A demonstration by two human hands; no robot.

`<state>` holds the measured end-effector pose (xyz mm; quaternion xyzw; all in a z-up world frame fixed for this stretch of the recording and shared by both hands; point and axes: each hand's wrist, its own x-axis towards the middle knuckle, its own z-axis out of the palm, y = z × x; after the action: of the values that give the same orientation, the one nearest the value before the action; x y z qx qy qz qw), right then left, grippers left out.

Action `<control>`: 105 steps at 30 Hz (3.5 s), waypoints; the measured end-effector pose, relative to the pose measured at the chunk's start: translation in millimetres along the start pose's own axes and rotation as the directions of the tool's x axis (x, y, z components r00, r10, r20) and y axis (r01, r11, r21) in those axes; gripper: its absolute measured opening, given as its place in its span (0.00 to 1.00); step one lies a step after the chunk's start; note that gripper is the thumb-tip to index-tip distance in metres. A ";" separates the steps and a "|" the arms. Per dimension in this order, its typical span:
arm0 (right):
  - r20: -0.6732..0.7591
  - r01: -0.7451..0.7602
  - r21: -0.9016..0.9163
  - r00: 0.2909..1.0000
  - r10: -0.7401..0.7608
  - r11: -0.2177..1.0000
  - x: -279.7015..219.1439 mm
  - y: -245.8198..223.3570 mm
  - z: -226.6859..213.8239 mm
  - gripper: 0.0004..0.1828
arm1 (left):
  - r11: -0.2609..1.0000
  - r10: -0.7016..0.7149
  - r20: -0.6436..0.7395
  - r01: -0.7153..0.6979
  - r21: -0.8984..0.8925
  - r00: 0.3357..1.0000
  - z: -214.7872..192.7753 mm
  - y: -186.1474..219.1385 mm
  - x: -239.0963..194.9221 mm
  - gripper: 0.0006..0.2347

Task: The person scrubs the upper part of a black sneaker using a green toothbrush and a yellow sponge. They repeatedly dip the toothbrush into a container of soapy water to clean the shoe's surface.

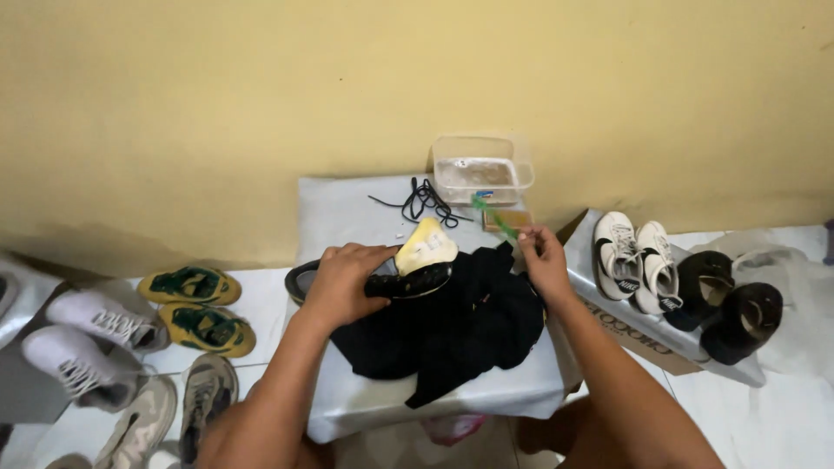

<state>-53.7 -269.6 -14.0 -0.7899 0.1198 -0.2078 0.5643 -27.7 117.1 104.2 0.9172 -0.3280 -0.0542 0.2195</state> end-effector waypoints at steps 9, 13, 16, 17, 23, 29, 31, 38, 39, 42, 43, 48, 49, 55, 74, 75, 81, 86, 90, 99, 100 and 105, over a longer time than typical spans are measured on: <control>0.199 0.156 -0.806 0.980 0.014 0.571 134.2 -63.7 -20.0 0.13 | 0.998 -0.045 -0.065 0.042 -0.041 0.997 -14.3 14.7 4.6 0.28; 0.236 0.188 -0.876 0.970 0.054 0.444 140.7 -66.7 -2.4 0.16 | 0.997 -0.061 -0.031 0.060 -0.040 0.998 -9.9 18.8 1.8 0.25; 0.255 0.194 -0.876 0.963 0.082 0.442 144.8 -73.4 -4.8 0.18 | 0.996 -0.057 -0.019 0.058 0.062 0.998 -9.7 12.3 13.2 0.25; 0.234 0.184 -0.847 0.971 0.040 0.498 143.2 -76.2 -12.1 0.16 | 0.996 -0.059 -0.017 0.060 0.071 0.998 -11.5 12.1 15.6 0.25; 0.173 0.225 -0.687 0.974 -0.145 0.691 65.7 -90.5 -41.8 0.14 | 0.996 -0.080 -0.007 0.080 0.044 0.997 -8.8 12.9 13.6 0.26; 0.009 0.230 -0.452 0.967 -0.254 0.862 31.7 -65.6 -45.8 0.10 | 0.992 -0.103 0.008 0.103 -0.077 0.995 -19.2 16.3 15.0 0.28; -0.017 0.236 -0.373 0.965 -0.261 0.897 24.7 -66.2 -41.9 0.08 | 0.986 -0.130 0.011 0.131 -0.105 0.991 -20.1 19.2 10.5 0.29; 0.275 0.375 -0.189 0.907 -0.318 0.908 -2.5 -95.6 9.7 0.08 | 0.997 -0.075 -0.005 0.075 -0.019 0.997 -11.8 22.9 10.3 0.24; 0.330 0.431 -0.181 0.873 -0.359 0.884 -4.8 -104.4 19.1 0.08 | 0.997 -0.075 -0.005 0.075 -0.004 0.997 -11.4 23.1 10.4 0.24; 0.359 0.435 -0.239 0.870 -0.338 0.868 -9.2 -99.8 28.7 0.07 | 0.997 -0.065 -0.018 0.066 0.048 0.998 -5.1 20.3 9.4 0.25; 0.362 0.429 -0.240 0.872 -0.329 0.871 -7.0 -98.1 26.7 0.07 | 0.997 -0.068 -0.010 0.069 0.045 0.998 -6.2 21.0 9.7 0.25; 0.473 0.226 -0.224 0.876 -0.097 0.948 1.6 -84.8 12.4 0.08 | 0.998 -0.052 -0.008 0.052 0.025 0.999 -4.1 18.8 9.2 0.25; 0.474 0.218 -0.228 0.876 -0.088 0.949 2.9 -87.4 9.3 0.08 | 0.998 -0.053 0.000 0.053 0.020 0.999 -6.2 20.5 8.4 0.25; 0.586 0.316 -0.296 0.806 -0.090 0.901 8.5 -108.8 -4.4 0.09 | 0.999 0.022 -0.011 -0.021 0.037 1.000 -3.4 24.4 10.0 0.23; 0.546 0.313 -0.149 0.817 -0.186 0.938 18.0 -68.9 4.5 0.09 | 0.999 0.031 -0.047 -0.029 0.028 0.998 1.3 21.4 10.7 0.12; 0.529 0.320 -0.165 0.827 -0.190 0.933 17.6 -73.2 8.1 0.10 | 0.998 0.034 -0.046 -0.032 0.049 0.998 2.7 20.5 11.0 0.13; 0.530 0.317 -0.109 0.821 -0.214 0.942 3.9 -97.1 31.3 0.10 | 0.999 0.022 -0.024 -0.022 0.032 0.999 0.4 21.0 11.2 0.12; 0.537 0.381 -0.157 0.807 -0.245 0.911 17.8 -77.2 23.4 0.09 | 0.999 0.010 -0.015 -0.010 0.031 1.000 1.0 22.4 10.9 0.13; 0.543 0.397 -0.212 0.808 -0.231 0.893 5.6 -98.7 37.8 0.08 | 0.999 0.009 -0.023 -0.008 0.042 1.000 2.6 22.0 10.9 0.12; 0.509 0.378 -0.306 0.840 -0.185 0.874 17.0 -89.9 17.5 0.08 | 0.999 -0.005 -0.020 0.006 0.033 1.000 -2.4 25.7 10.8 0.12; 0.509 0.380 -0.305 0.840 -0.187 0.873 14.8 -92.8 20.8 0.08 | 0.999 -0.005 -0.022 0.006 0.035 1.000 -2.2 25.5 10.5 0.12; 0.525 0.330 -0.256 0.837 -0.155 0.909 -1.6 -114.3 37.3 0.09 | 1.000 -0.009 -0.007 0.009 0.015 1.000 -4.6 26.9 11.2 0.13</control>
<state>-43.0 -199.4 83.0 -0.9097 -0.0972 -0.0463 0.4011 -33.5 93.3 120.7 0.9204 -0.3238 -0.0496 0.2134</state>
